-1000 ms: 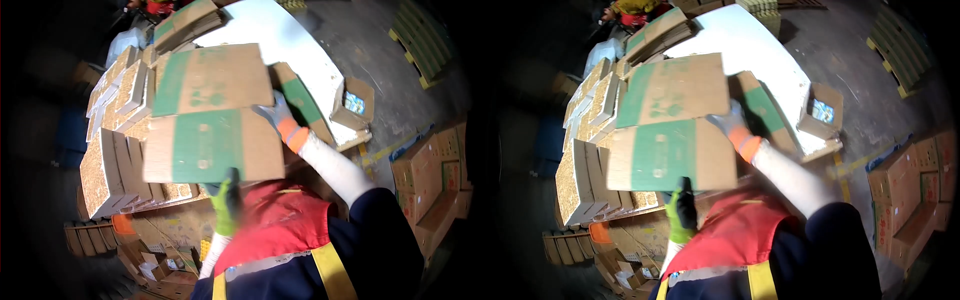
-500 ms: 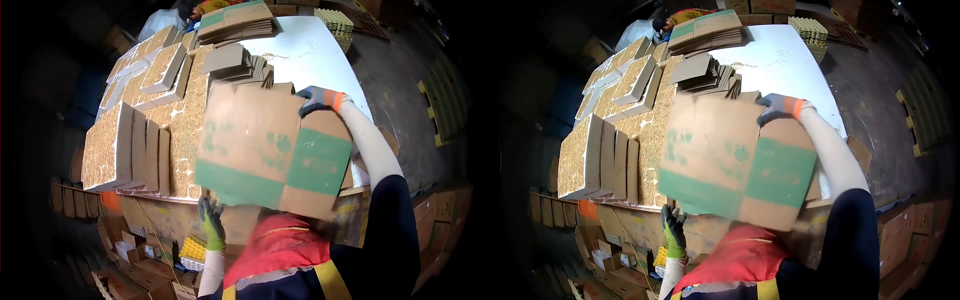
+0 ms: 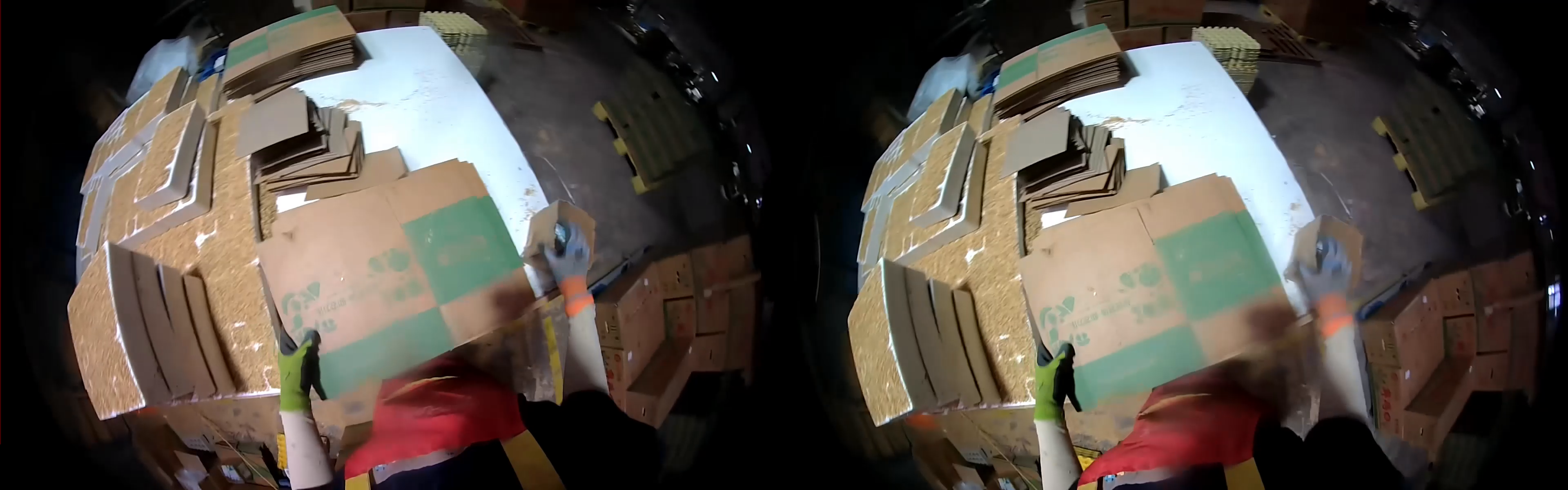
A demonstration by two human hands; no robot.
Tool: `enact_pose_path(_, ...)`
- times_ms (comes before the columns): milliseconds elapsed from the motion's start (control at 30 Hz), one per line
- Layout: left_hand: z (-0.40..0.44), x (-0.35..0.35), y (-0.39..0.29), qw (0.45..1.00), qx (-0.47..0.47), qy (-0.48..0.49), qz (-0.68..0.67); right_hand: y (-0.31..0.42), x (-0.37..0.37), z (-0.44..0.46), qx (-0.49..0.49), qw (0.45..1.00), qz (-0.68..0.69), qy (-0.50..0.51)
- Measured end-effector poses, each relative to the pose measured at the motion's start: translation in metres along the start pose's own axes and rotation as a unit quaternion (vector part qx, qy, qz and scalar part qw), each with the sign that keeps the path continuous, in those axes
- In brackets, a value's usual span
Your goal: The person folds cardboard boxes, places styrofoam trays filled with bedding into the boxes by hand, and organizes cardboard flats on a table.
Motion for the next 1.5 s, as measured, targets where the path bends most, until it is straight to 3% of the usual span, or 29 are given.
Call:
enact_pose_path(67,-0.015,0.013,-0.029,0.998,-0.013,0.065,0.012,-0.019,0.003,-0.037,-0.057,0.994,-0.004,0.091)
enact_pose_path(133,0.002,0.008,-0.03,0.999,-0.036,0.006,0.024,-0.033,0.008,-0.037,-0.048,0.995,0.049,0.071)
enact_pose_path(233,0.05,-0.055,0.058,0.977,-0.146,-0.022,0.154,0.004,0.0,0.0,-0.069,0.983,0.168,0.039)
enact_pose_path(267,0.053,-0.056,0.068,0.976,-0.061,0.015,0.207,0.029,-0.004,0.018,-0.092,0.97,0.226,0.022)
enact_pose_path(300,0.051,-0.054,0.069,0.976,-0.044,0.035,0.21,0.038,0.034,0.024,0.022,0.894,0.438,0.094)
enact_pose_path(333,0.048,-0.052,0.069,0.975,-0.027,0.054,0.213,0.04,0.071,0.031,0.103,0.836,0.515,0.156)
enact_pose_path(367,0.037,-0.03,0.043,0.974,-0.01,0.074,0.215,0.041,0.127,0.036,0.124,0.86,0.455,0.196)
enact_pose_path(400,0.029,-0.008,0.022,0.995,-0.083,0.037,0.032,0.034,0.169,0.035,0.16,0.817,0.496,0.246)
enact_pose_path(500,0.046,-0.006,0.02,0.997,-0.063,0.035,0.0,0.054,0.199,0.04,0.194,0.76,0.547,0.292)
enact_pose_path(633,0.058,-0.017,0.039,0.984,-0.126,0.065,-0.105,0.062,0.198,0.04,0.202,0.749,0.555,0.3)
enact_pose_path(733,0.057,0.004,0.008,0.99,-0.115,0.04,-0.075,0.065,0.196,0.037,0.201,0.754,0.549,0.299)
enact_pose_path(767,0.067,-0.001,0.013,0.984,-0.115,0.091,-0.099,0.067,0.196,0.034,0.201,0.756,0.547,0.299)
enact_pose_path(933,0.076,-0.018,0.015,0.987,-0.087,0.068,-0.114,0.065,0.183,0.026,0.199,0.767,0.538,0.289)
enact_pose_path(1033,0.058,-0.004,0.001,0.967,-0.148,0.117,-0.173,0.063,0.16,0.015,0.189,0.784,0.525,0.271)
enact_pose_path(1233,0.012,-0.02,-0.001,0.979,-0.114,0.086,-0.148,0.073,0.079,-0.026,0.159,0.811,0.499,0.26)
enact_pose_path(1267,0.0,-0.02,-0.011,0.985,-0.1,0.088,-0.113,0.079,0.066,-0.032,0.149,0.813,0.496,0.267)
enact_pose_path(1300,-0.018,-0.019,-0.022,0.972,-0.134,0.103,-0.164,0.086,0.056,-0.036,0.138,0.812,0.495,0.276)
enact_pose_path(1400,-0.058,-0.031,-0.037,0.966,-0.107,0.087,-0.22,0.114,0.037,-0.033,0.081,0.805,0.5,0.309)
enact_pose_path(1433,-0.068,-0.041,-0.022,0.952,-0.099,0.046,-0.285,0.126,0.033,-0.026,0.053,0.8,0.503,0.322)
enact_pose_path(1500,-0.112,-0.047,-0.033,0.966,-0.071,-0.018,-0.248,0.153,0.032,-0.011,-0.017,0.783,0.508,0.359)
Point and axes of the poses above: each hand's wrist, its own z-axis towards the middle knuckle, its own x-axis out of the palm, y = z × x, the point moved 4 cm from there along z, towards the middle knuckle, and after that the axes turned 2 degrees about -y, right-handed, at the moved point
